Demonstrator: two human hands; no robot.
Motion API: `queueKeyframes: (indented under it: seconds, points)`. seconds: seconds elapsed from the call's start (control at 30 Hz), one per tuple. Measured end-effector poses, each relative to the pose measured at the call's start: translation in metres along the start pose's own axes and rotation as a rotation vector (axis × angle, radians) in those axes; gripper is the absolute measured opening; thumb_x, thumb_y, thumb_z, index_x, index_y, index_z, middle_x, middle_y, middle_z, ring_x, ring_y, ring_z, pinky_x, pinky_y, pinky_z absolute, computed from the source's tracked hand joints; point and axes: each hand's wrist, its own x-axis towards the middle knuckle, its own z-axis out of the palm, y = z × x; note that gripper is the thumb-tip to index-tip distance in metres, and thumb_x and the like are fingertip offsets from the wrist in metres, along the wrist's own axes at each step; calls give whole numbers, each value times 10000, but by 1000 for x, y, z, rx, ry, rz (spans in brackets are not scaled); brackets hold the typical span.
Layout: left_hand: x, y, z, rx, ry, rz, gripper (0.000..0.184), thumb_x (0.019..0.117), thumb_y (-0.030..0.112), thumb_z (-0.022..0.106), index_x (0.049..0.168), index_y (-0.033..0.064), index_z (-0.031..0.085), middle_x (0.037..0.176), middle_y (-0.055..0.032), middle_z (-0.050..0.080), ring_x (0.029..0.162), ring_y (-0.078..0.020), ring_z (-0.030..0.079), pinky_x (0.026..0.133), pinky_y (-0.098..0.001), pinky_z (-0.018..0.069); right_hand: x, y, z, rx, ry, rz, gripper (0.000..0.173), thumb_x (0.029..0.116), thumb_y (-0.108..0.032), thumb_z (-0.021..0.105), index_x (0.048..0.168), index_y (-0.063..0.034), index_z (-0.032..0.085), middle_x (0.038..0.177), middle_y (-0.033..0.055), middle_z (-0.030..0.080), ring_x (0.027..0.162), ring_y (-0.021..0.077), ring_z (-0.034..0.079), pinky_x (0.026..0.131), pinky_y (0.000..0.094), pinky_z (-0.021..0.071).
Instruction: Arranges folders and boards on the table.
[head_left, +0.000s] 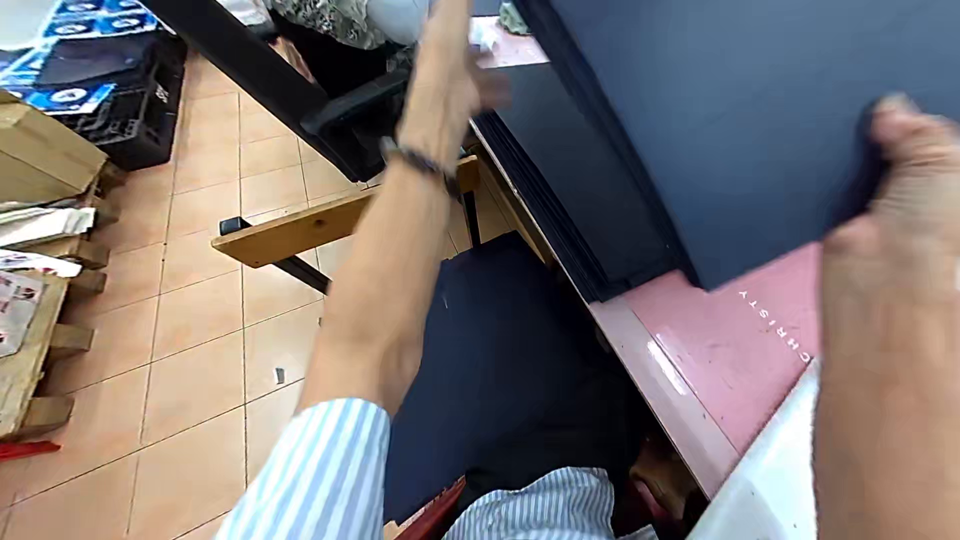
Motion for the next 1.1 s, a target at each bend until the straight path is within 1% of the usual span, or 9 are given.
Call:
queueKeyframes:
  seconds: [0.07,0.17,0.27,0.43,0.53,0.67,0.83,1.0,1.1]
  points:
    - [-13,-45,11,-59,-143,-125,740,1007,619,475,1494,74,360,1245,-201,634,1010,-310,701,834,-464,609,2,38,25,2,44,159,390,904,-62,720,1245,-73,530,999,36,691,902,134,715,785,346,629]
    - [-2,-104,11,1,-95,-180,445,981,206,674,1362,22,536,1159,-159,692,991,-253,707,820,-418,610,8,76,41,-29,12,360,492,896,2,708,1328,-45,477,1103,105,664,956,183,709,800,368,629]
    - [8,-129,9,171,43,-223,566,860,-32,714,1362,-17,453,1171,-185,649,987,-237,692,799,-376,605,20,59,33,-232,-246,539,462,1048,-343,582,1386,-50,466,1118,102,673,953,198,725,801,359,640]
    - [5,-135,14,179,129,-199,651,854,-41,710,1424,21,400,1263,-174,606,1077,-232,659,873,-392,582,35,21,-31,-1192,-652,-137,536,1039,-522,514,867,-58,718,652,56,632,542,181,563,534,412,450]
    - [6,-144,16,197,136,-148,648,883,-13,696,1444,34,376,1273,-170,600,1061,-212,670,865,-375,591,60,35,-58,-1292,-736,-522,783,887,-596,683,1353,29,613,1220,296,654,1160,517,571,934,719,408]
    - [4,-152,24,334,164,-78,669,919,29,682,1491,32,336,1393,-176,524,1177,-194,617,944,-356,553,86,79,-72,-1325,-892,-435,1090,874,-830,432,1611,-38,294,1612,248,370,1517,460,288,1197,723,126]
    - [3,-147,27,489,179,-78,732,920,60,689,1532,47,287,1503,-178,446,1321,-221,531,1037,-409,505,70,68,-85,-1473,-839,-526,905,942,-781,323,1307,-18,642,1351,260,611,1339,454,517,1018,691,375]
    - [5,-144,21,483,146,-69,689,886,16,708,1476,72,356,1394,-133,530,1202,-172,605,944,-359,555,54,49,-109,-1590,-699,-527,906,933,-784,287,1068,42,633,1134,307,626,1192,532,538,901,694,349]
    - [4,-145,25,504,139,-55,669,884,5,710,1451,67,361,1359,-123,545,1166,-147,621,921,-332,564,73,58,-122,-1586,-671,-468,903,980,-741,260,1200,50,635,1207,335,624,1228,546,538,1009,694,358]
